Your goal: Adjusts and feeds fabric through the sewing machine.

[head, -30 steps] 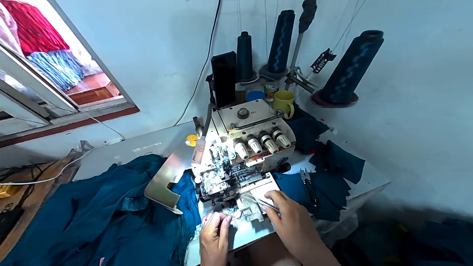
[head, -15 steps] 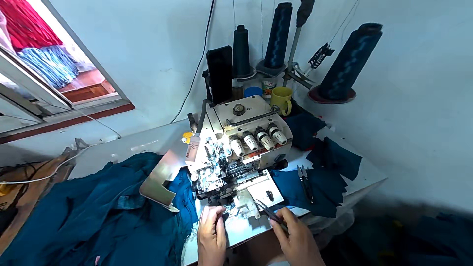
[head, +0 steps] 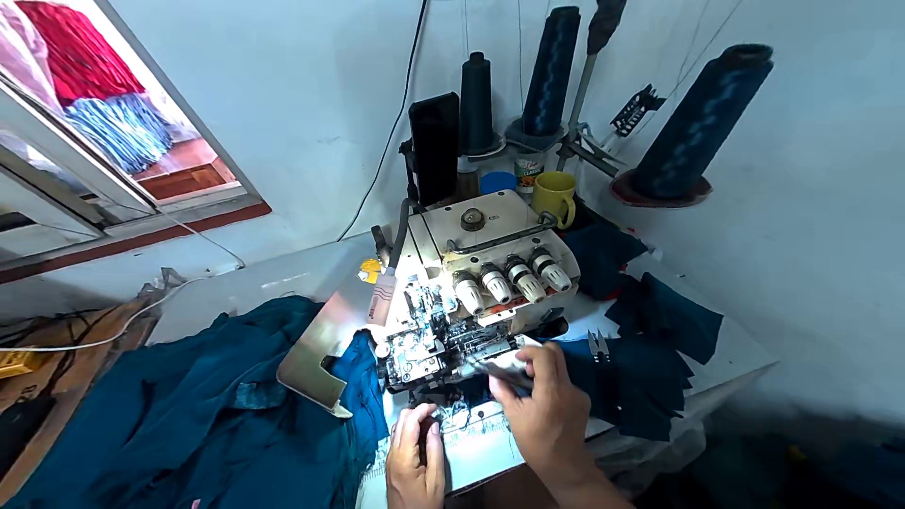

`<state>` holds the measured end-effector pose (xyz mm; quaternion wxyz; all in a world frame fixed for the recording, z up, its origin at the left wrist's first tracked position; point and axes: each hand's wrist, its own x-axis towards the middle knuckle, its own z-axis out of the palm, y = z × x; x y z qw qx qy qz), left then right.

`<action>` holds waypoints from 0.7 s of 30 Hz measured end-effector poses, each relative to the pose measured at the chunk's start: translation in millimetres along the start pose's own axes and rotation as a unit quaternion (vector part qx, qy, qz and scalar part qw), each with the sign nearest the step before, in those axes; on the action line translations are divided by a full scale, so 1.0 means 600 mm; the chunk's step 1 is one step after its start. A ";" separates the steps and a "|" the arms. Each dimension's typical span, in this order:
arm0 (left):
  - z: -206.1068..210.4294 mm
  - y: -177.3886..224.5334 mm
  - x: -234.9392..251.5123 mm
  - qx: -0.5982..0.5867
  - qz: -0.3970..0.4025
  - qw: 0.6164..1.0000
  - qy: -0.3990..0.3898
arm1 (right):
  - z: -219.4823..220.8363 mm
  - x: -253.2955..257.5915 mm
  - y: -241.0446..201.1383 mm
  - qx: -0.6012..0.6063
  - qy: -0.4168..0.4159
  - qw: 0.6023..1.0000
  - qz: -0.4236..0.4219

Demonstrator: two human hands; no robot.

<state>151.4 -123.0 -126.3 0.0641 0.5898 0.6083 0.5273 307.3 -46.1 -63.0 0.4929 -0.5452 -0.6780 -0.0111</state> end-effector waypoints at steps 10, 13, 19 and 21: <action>-0.003 0.003 -0.001 -0.023 -0.008 1.000 -0.019 | 0.080 0.038 0.011 0.075 0.049 0.996 -0.020; -0.017 0.008 -0.005 -0.060 0.026 0.998 0.023 | 0.073 0.014 0.031 0.171 0.062 0.983 0.022; -0.148 -0.003 0.088 0.123 0.003 0.976 0.179 | 0.055 -0.025 0.069 0.297 0.039 0.942 0.152; -0.164 -0.027 0.113 0.048 -0.074 0.987 0.134 | 0.054 -0.027 0.076 0.327 0.027 0.926 0.186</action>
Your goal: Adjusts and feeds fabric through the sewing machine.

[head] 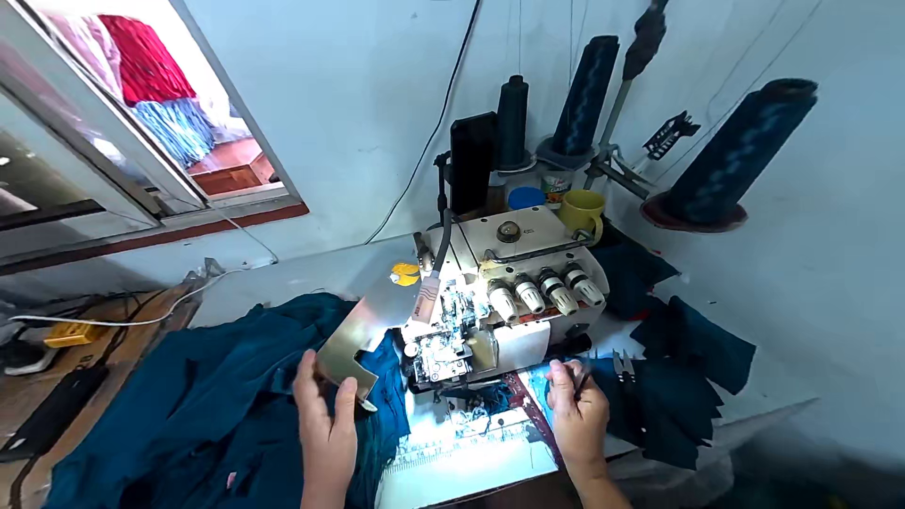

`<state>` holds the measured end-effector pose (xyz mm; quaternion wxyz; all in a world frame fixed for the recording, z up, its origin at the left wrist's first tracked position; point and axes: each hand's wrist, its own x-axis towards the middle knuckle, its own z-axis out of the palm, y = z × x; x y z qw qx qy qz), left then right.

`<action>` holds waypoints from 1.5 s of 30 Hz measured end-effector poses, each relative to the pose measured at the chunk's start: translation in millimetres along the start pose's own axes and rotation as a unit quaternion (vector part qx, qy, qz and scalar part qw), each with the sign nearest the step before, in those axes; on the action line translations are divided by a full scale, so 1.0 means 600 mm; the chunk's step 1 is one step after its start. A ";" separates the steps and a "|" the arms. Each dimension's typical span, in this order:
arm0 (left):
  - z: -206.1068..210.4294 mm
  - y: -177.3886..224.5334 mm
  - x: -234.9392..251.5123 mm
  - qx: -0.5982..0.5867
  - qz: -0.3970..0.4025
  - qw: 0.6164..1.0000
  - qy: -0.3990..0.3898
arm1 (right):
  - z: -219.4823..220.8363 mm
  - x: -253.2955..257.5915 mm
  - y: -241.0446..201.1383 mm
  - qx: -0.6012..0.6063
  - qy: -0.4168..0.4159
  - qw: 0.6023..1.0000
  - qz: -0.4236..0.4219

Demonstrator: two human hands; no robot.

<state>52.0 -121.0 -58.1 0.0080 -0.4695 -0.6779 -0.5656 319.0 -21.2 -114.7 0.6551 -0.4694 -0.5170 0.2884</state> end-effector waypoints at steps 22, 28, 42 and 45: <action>0.099 0.046 0.004 -0.304 -0.161 0.939 -0.014 | -0.010 0.015 0.003 -0.034 0.007 0.998 -0.057; 0.063 -0.005 -0.070 -0.234 -0.053 0.965 -0.102 | -0.025 0.086 -0.020 -0.143 0.085 0.986 -0.033; 0.064 -0.013 -0.082 -0.282 -0.080 0.948 -0.127 | -0.126 0.097 -0.084 -0.489 -0.149 0.847 0.147; 0.065 -0.009 -0.082 -0.275 -0.076 0.950 -0.125 | -0.136 0.091 -0.085 -0.496 -0.150 0.846 0.124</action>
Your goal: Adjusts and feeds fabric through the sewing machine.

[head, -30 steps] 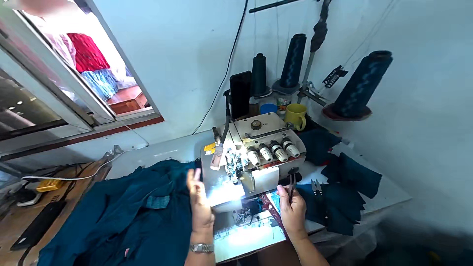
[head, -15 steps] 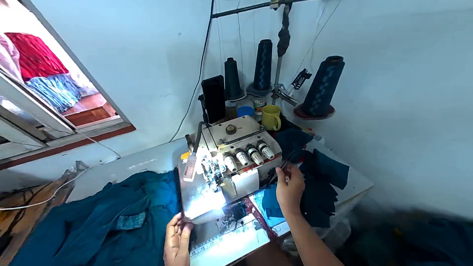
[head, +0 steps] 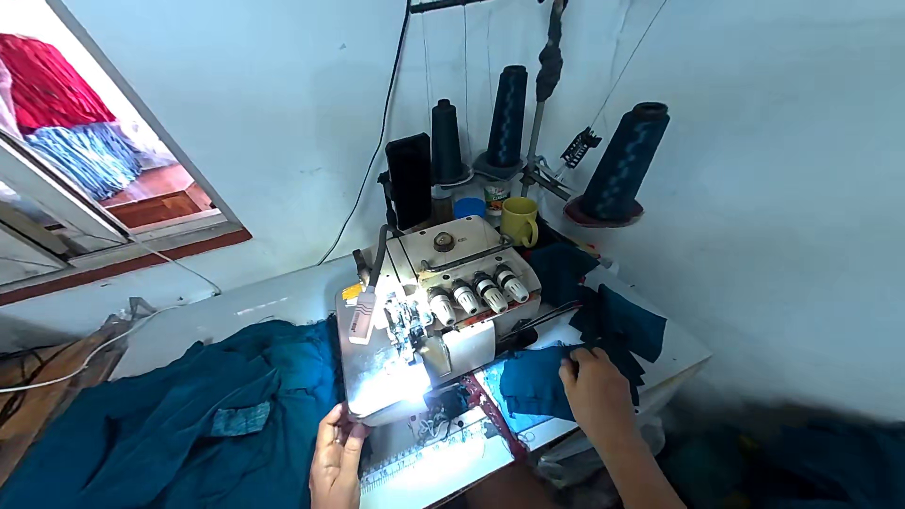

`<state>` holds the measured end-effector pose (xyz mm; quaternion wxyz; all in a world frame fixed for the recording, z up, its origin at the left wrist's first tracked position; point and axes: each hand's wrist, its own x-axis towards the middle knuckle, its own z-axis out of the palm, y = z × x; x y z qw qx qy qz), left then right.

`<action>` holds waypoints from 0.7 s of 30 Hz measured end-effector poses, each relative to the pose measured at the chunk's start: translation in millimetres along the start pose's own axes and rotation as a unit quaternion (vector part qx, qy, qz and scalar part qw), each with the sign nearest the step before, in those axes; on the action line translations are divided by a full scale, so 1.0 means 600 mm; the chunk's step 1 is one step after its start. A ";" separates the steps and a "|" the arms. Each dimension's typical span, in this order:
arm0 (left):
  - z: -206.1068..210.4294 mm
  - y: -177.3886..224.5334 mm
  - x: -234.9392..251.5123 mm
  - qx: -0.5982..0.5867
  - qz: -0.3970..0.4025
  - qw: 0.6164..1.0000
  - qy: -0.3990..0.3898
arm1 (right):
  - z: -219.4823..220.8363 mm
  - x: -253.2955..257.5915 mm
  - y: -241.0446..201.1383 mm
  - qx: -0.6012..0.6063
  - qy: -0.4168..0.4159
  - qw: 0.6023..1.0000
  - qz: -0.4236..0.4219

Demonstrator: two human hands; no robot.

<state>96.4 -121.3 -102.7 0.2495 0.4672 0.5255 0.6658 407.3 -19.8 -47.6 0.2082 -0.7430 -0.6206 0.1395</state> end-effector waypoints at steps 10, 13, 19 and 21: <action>-0.004 -0.005 -0.002 -0.008 0.014 1.000 -0.002 | 0.031 0.045 -0.046 0.470 0.085 0.876 0.073; -0.006 -0.007 -0.003 -0.004 0.018 1.000 -0.004 | 0.050 0.057 -0.077 0.592 0.060 0.788 0.157; -0.009 -0.014 -0.005 0.028 0.016 0.999 -0.002 | 0.086 0.057 -0.085 0.579 0.125 0.796 0.121; -0.011 -0.015 -0.004 0.032 0.019 0.999 -0.007 | 0.091 0.055 -0.084 0.441 0.189 0.877 0.041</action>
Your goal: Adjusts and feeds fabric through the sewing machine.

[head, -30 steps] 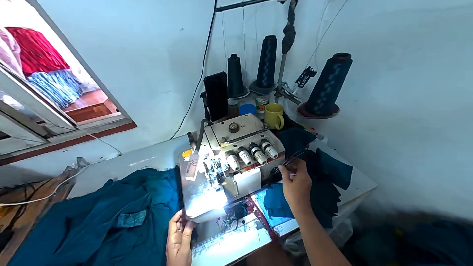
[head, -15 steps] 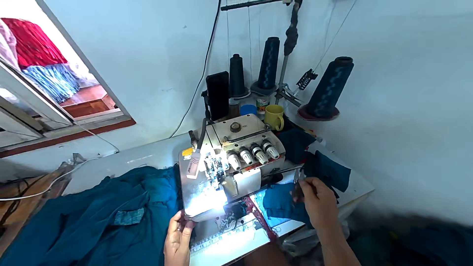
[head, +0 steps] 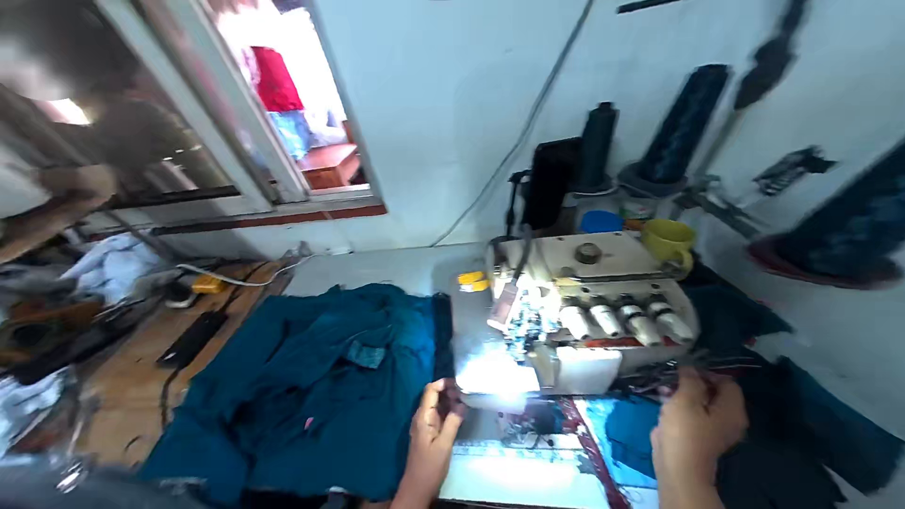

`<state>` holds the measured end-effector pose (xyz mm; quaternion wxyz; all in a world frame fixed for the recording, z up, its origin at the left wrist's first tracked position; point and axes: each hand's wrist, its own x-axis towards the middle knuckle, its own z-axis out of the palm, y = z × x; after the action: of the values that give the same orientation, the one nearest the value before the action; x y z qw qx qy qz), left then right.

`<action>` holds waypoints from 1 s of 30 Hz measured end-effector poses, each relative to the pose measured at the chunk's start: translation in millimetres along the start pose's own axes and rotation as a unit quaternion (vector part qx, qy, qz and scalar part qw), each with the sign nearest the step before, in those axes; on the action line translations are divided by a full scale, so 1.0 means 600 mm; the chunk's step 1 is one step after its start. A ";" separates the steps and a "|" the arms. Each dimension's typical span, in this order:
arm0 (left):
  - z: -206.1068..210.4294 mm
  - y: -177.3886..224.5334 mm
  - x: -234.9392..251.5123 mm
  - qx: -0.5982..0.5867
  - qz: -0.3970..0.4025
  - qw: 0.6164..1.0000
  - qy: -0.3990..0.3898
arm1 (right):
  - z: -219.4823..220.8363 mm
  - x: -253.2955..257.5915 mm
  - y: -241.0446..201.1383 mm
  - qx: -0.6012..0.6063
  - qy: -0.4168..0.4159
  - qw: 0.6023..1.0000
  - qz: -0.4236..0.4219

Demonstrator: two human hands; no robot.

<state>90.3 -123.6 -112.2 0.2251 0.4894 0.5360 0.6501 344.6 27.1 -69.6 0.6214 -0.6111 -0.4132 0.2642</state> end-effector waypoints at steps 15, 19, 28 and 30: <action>0.008 -0.005 -0.002 0.004 0.008 1.000 0.000 | -0.016 0.009 0.017 0.000 -0.004 0.999 -0.042; 0.007 0.002 -0.002 -0.020 -0.006 1.000 0.013 | -0.022 0.003 0.011 0.008 -0.011 0.999 -0.031; 0.027 0.192 0.089 0.283 0.191 0.940 0.011 | -0.066 -0.037 0.018 -0.011 -0.002 0.991 -0.134; 0.045 0.239 0.117 0.325 0.184 0.927 -0.038 | -0.077 -0.042 0.024 -0.020 0.003 0.985 -0.173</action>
<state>118.1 -99.9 45.6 -0.0492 0.6503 0.6094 0.4510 372.5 -17.3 -84.7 0.6468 -0.5433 -0.5160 0.1423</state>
